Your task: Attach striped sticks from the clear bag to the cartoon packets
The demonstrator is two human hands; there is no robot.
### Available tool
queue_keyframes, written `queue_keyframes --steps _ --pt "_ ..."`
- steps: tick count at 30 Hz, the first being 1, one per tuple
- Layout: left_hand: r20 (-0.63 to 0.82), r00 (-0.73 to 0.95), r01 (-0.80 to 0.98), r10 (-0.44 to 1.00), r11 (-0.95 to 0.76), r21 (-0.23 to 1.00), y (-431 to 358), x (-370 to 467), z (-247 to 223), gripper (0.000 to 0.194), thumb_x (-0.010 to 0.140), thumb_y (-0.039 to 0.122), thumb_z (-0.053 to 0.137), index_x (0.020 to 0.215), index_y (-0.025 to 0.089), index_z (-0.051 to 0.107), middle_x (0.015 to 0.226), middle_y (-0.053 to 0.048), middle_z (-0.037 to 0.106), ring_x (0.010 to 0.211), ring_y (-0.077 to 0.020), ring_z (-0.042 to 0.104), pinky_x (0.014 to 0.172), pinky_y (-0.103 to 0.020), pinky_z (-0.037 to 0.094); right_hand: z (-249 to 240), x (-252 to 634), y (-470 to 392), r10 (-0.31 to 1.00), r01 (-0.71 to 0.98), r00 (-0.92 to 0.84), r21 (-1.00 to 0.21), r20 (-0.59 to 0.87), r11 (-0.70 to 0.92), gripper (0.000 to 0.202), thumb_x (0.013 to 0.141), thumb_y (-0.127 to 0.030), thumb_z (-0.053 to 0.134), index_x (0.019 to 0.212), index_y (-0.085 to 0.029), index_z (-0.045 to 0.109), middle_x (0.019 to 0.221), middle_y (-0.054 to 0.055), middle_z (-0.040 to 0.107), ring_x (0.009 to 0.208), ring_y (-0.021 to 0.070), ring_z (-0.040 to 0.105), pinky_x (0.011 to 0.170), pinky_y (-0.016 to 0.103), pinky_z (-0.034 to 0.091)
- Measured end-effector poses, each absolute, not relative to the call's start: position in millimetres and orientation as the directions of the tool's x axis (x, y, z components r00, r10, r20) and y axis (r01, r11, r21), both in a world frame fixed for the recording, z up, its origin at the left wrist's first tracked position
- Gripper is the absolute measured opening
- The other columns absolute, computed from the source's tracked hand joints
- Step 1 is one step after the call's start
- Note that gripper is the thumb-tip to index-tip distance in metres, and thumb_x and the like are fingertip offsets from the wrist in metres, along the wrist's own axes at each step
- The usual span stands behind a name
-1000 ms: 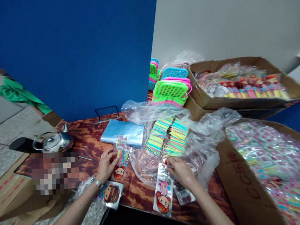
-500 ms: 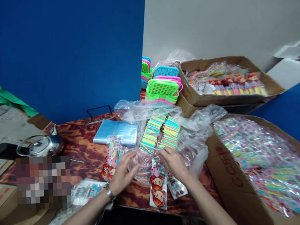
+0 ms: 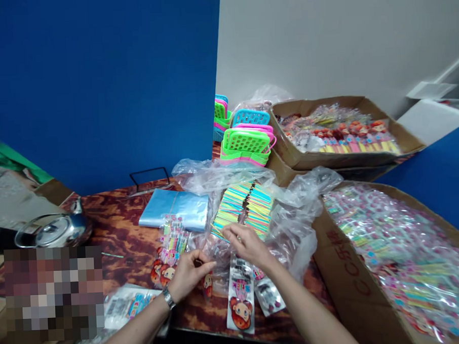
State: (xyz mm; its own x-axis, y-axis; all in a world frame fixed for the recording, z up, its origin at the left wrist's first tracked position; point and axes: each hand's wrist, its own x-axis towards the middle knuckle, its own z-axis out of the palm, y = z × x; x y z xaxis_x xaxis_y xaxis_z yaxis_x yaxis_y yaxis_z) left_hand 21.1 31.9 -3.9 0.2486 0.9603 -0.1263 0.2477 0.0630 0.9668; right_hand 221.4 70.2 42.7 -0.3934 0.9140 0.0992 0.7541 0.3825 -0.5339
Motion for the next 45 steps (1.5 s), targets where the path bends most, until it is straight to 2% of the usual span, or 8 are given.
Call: queue_keyframes --steps 2,6,19,27,32,37,40,45 --pt "-0.131 0.252 0.234 0.959 0.071 0.970 30.3 19.9 -4.7 0.022 0.069 0.033 0.066 0.060 0.014 0.060 0.058 -0.001 0.062 0.054 -0.0128 0.055 0.053 -0.021 0.042 38.1 228.5 101.1 0.968 0.934 -0.233 -0.254 0.097 0.251 0.027 0.091 -0.030 0.035 0.106 -0.020 0.055 0.099 0.006 0.062 0.090 0.0158 0.057 0.078 0.025 0.043" --pt "-0.154 0.292 0.235 0.944 0.086 0.968 26.1 20.3 -2.8 0.020 0.070 0.031 0.065 0.060 0.014 0.059 0.059 -0.001 0.062 0.055 -0.0123 0.054 0.054 -0.021 0.041 24.3 238.0 161.6 0.989 0.992 -0.108 -0.061 0.106 0.114 0.033 0.087 -0.027 0.042 0.111 -0.008 0.052 0.107 0.020 0.056 0.102 0.0276 0.048 0.085 0.037 0.038" --pt "-0.174 0.244 0.211 0.954 0.123 0.970 28.0 13.5 4.4 0.016 0.068 0.025 0.064 0.058 0.015 0.056 0.057 -0.001 0.059 0.054 -0.0120 0.053 0.052 -0.021 0.042 5.7 231.2 191.9 0.981 0.977 -0.191 0.101 0.016 0.188 0.028 0.083 -0.005 0.032 0.097 -0.008 0.056 0.099 0.019 0.057 0.097 0.0259 0.048 0.083 0.038 0.036" --pt "-0.154 0.190 0.199 0.970 0.116 0.973 28.2 8.6 5.9 0.018 0.069 0.028 0.064 0.060 0.014 0.056 0.059 0.000 0.059 0.055 -0.0117 0.052 0.054 -0.021 0.041 22.8 228.0 186.3 0.981 0.975 -0.190 -0.120 -0.024 0.186 0.022 0.081 -0.004 0.032 0.090 -0.008 0.052 0.097 0.022 0.058 0.095 0.0263 0.052 0.083 0.039 0.036" --pt "-0.133 0.147 0.152 0.980 0.111 0.982 33.1 6.5 3.6 0.019 0.070 0.029 0.064 0.061 0.014 0.056 0.059 0.000 0.059 0.056 -0.0116 0.052 0.055 -0.021 0.041 33.7 222.3 145.8 0.966 0.898 -0.244 -0.395 -0.081 0.193 0.021 0.092 -0.026 0.026 0.088 -0.017 0.045 0.075 0.006 0.060 0.069 0.0154 0.058 0.065 0.027 0.043" --pt "-0.092 0.147 0.169 0.985 0.066 0.983 34.8 8.8 4.2 0.019 0.071 0.030 0.064 0.064 0.014 0.058 0.062 0.000 0.060 0.058 -0.0120 0.053 0.055 -0.020 0.042 51.1 196.0 100.1 0.981 0.156 -0.191 -0.986 0.026 0.056 0.025 0.089 -0.045 0.035 0.092 -0.022 0.045 0.068 -0.003 0.048 0.058 0.0105 0.052 0.058 0.025 0.044" --pt "-0.068 0.135 0.224 0.988 0.036 0.974 34.9 11.3 7.5 0.017 0.070 0.029 0.065 0.065 0.014 0.058 0.063 -0.001 0.061 0.057 -0.0121 0.054 0.054 -0.021 0.042 65.2 177.3 84.2 0.996 -0.220 -0.064 -0.974 0.062 0.046 0.021 0.085 -0.043 0.047 0.093 -0.023 0.047 0.068 -0.004 0.045 0.060 0.0106 0.052 0.062 0.027 0.045" --pt "-0.020 0.106 0.291 0.994 -0.012 0.957 35.0 15.2 14.1 0.016 0.070 0.028 0.066 0.067 0.014 0.059 0.063 0.000 0.061 0.057 -0.0125 0.054 0.055 -0.022 0.042 75.9 155.2 70.2 0.977 -0.210 0.040 -0.954 0.209 0.213 0.014 0.089 -0.037 0.042 0.093 -0.025 0.046 0.073 -0.003 0.049 0.076 0.0127 0.055 0.080 0.033 0.043"
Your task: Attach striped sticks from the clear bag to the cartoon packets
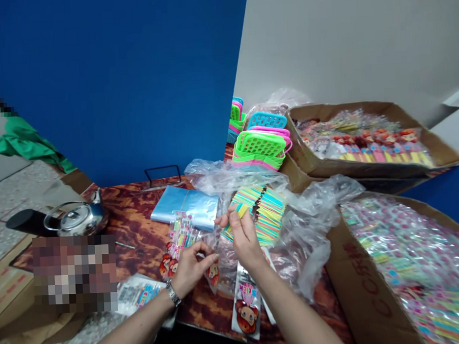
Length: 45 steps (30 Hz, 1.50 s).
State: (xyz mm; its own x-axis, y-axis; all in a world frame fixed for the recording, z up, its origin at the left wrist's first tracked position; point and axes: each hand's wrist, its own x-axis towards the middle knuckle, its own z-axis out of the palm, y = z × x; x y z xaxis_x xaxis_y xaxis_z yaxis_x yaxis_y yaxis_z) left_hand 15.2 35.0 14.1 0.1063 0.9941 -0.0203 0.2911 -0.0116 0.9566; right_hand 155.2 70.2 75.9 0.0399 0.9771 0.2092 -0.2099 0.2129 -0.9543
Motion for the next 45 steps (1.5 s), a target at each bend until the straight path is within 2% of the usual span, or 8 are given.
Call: queue_keyframes --steps 9,15,19,24,30,38,41,45 --pt "0.004 0.228 0.128 0.974 -0.034 0.991 36.0 8.9 21.9 0.018 0.076 0.028 0.060 0.065 0.015 0.055 0.059 0.002 0.054 0.055 -0.0104 0.048 0.054 -0.020 0.038 88.1 153.7 68.4 0.958 -0.161 0.074 -0.945 0.277 0.286 0.014 0.090 -0.039 0.040 0.092 -0.026 0.041 0.068 -0.005 0.041 0.061 0.0097 0.049 0.066 0.027 0.045" --pt "-0.057 0.274 -0.081 0.960 0.082 0.993 39.6 3.8 21.2 0.029 0.067 0.035 0.069 0.061 0.014 0.049 0.059 0.003 0.051 0.055 -0.0083 0.045 0.054 -0.020 0.036 81.2 180.3 65.3 0.980 0.250 -0.198 -0.967 0.005 0.056 0.027 0.088 -0.047 0.039 0.095 -0.022 0.046 0.060 -0.006 0.041 0.049 0.0087 0.042 0.046 0.021 0.035" --pt "-0.126 0.388 -0.146 0.913 0.196 0.970 38.2 2.2 26.8 0.032 0.066 0.038 0.070 0.062 0.015 0.049 0.055 0.004 0.052 0.049 -0.0071 0.045 0.051 -0.019 0.036 68.0 179.6 63.0 0.954 0.202 -0.291 -0.979 -0.071 -0.012 0.037 0.083 -0.053 0.044 0.101 -0.020 0.047 0.054 -0.009 0.035 0.041 0.0069 0.033 0.040 0.020 0.027" --pt "-0.140 0.448 -0.152 0.883 0.230 0.961 37.6 0.3 29.2 0.033 0.067 0.040 0.069 0.062 0.014 0.050 0.056 0.002 0.057 0.051 -0.0090 0.051 0.052 -0.021 0.039 67.1 173.1 61.7 0.952 0.274 -0.304 -0.960 -0.027 0.061 0.033 0.076 -0.049 0.056 0.067 -0.018 0.050 0.056 -0.005 0.039 0.050 0.0074 0.035 0.045 0.020 0.029" --pt "-0.139 0.349 0.030 0.927 0.137 0.990 44.5 -6.0 22.5 0.027 0.067 0.036 0.069 0.063 0.012 0.056 0.059 0.001 0.057 0.053 -0.0091 0.049 0.052 -0.020 0.038 68.0 187.9 52.2 0.929 0.405 -0.370 -0.899 0.003 0.165 0.026 0.082 -0.041 0.052 0.076 -0.016 0.060 0.061 -0.002 0.050 0.057 0.0102 0.042 0.053 0.022 0.034" --pt "-0.041 0.206 0.124 0.978 0.015 0.992 42.5 -3.9 19.6 0.023 0.065 0.031 0.070 0.062 0.014 0.054 0.059 0.001 0.056 0.056 -0.0103 0.049 0.056 -0.021 0.039 79.8 178.1 45.0 0.985 -0.082 -0.102 -0.986 -0.139 -0.148 0.028 0.081 -0.044 0.053 0.097 -0.021 0.053 0.055 -0.008 0.034 0.044 0.0075 0.032 0.043 0.021 0.033" --pt "-0.031 0.193 0.158 0.981 0.000 0.987 38.6 -0.7 16.4 0.021 0.066 0.031 0.069 0.066 0.014 0.057 0.063 0.000 0.058 0.059 -0.0116 0.052 0.057 -0.021 0.040 89.6 167.8 49.3 0.996 -0.288 0.041 -0.956 -0.080 -0.065 0.021 0.082 -0.044 0.051 0.083 -0.023 0.049 0.058 -0.007 0.034 0.045 0.0077 0.036 0.052 0.025 0.041" --pt "-0.017 0.176 0.226 0.984 -0.024 0.974 34.8 3.9 16.1 0.021 0.066 0.031 0.069 0.068 0.014 0.058 0.064 0.000 0.059 0.059 -0.0121 0.052 0.055 -0.021 0.040 95.5 150.3 51.5 0.974 -0.184 0.166 -0.965 0.156 0.186 0.020 0.088 -0.043 0.042 0.081 -0.024 0.045 0.068 -0.003 0.048 0.068 0.0136 0.053 0.075 0.033 0.044"
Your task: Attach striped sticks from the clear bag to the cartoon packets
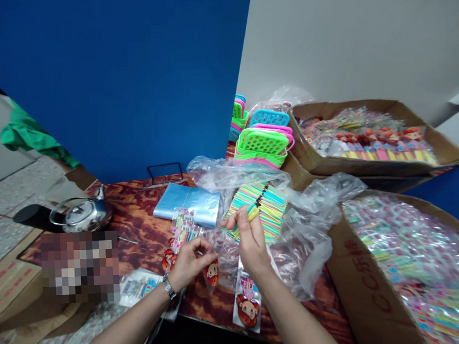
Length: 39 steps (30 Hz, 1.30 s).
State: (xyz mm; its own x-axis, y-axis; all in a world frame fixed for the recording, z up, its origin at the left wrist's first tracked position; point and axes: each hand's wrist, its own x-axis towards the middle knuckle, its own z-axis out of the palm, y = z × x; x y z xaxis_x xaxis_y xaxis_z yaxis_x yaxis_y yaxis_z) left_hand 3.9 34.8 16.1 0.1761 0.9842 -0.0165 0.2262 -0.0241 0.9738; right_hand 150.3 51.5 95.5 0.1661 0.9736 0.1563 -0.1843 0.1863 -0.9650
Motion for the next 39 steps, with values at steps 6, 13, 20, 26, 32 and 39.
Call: queue_keyframes --steps 6,13,20,26,32,39 --pt "0.018 0.173 0.265 0.985 -0.064 0.962 32.6 8.0 19.4 0.019 0.068 0.031 0.068 0.068 0.014 0.058 0.064 0.000 0.059 0.058 -0.0123 0.052 0.054 -0.021 0.041 88.3 131.9 48.7 0.931 0.113 0.152 -0.942 0.332 0.318 0.026 0.092 -0.037 0.031 0.079 -0.022 0.048 0.076 0.002 0.055 0.094 0.0175 0.051 0.093 0.036 0.034" --pt "0.070 0.145 0.265 0.987 -0.107 0.958 34.5 7.2 25.9 0.018 0.072 0.032 0.065 0.069 0.015 0.059 0.065 0.000 0.061 0.054 -0.0107 0.052 0.052 -0.020 0.041 70.9 140.8 39.1 0.946 0.283 -0.023 -0.905 0.325 0.318 0.023 0.090 -0.037 0.036 0.100 -0.023 0.051 0.114 0.008 0.052 0.113 0.0208 0.045 0.099 0.040 0.031" --pt "0.231 0.186 0.335 0.955 -0.282 0.899 37.9 0.6 29.1 0.011 0.074 0.027 0.064 0.075 0.017 0.064 0.070 -0.002 0.063 0.063 -0.0141 0.057 0.057 -0.022 0.045 79.4 174.7 40.6 0.900 0.430 -0.049 -0.804 0.434 0.411 0.028 0.088 -0.030 0.041 0.114 -0.024 0.050 0.117 0.009 0.053 0.113 0.0235 0.046 0.097 0.045 0.033" --pt "0.240 0.199 0.320 0.950 -0.294 0.901 36.7 -0.7 28.5 0.010 0.075 0.026 0.063 0.077 0.016 0.063 0.072 -0.004 0.064 0.065 -0.0146 0.058 0.059 -0.023 0.046 80.1 181.3 40.1 0.861 0.536 -0.092 -0.703 0.501 0.466 0.023 0.086 -0.022 0.044 0.106 -0.026 0.055 0.108 0.007 0.056 0.106 0.0228 0.050 0.092 0.045 0.038" --pt "0.250 0.221 0.339 0.943 -0.314 0.887 35.9 -0.7 32.1 0.010 0.078 0.026 0.059 0.078 0.017 0.064 0.073 -0.004 0.065 0.064 -0.0148 0.057 0.059 -0.023 0.045 90.7 173.6 44.3 0.831 0.625 -0.354 -0.552 0.429 0.552 0.046 0.078 -0.036 0.058 0.122 -0.025 0.048 0.122 0.010 0.051 0.113 0.0270 0.045 0.093 0.046 0.037" --pt "0.285 0.225 0.379 0.932 -0.353 0.855 35.2 2.7 32.5 0.009 0.079 0.023 0.057 0.073 0.017 0.062 0.069 -0.003 0.061 0.062 -0.0144 0.054 0.058 -0.023 0.042 96.6 148.7 48.6 0.805 0.648 -0.387 -0.488 0.451 0.585 0.014 0.084 -0.025 0.048 0.083 -0.024 0.062 0.110 0.006 0.059 0.112 0.0264 0.043 0.097 0.050 0.028"
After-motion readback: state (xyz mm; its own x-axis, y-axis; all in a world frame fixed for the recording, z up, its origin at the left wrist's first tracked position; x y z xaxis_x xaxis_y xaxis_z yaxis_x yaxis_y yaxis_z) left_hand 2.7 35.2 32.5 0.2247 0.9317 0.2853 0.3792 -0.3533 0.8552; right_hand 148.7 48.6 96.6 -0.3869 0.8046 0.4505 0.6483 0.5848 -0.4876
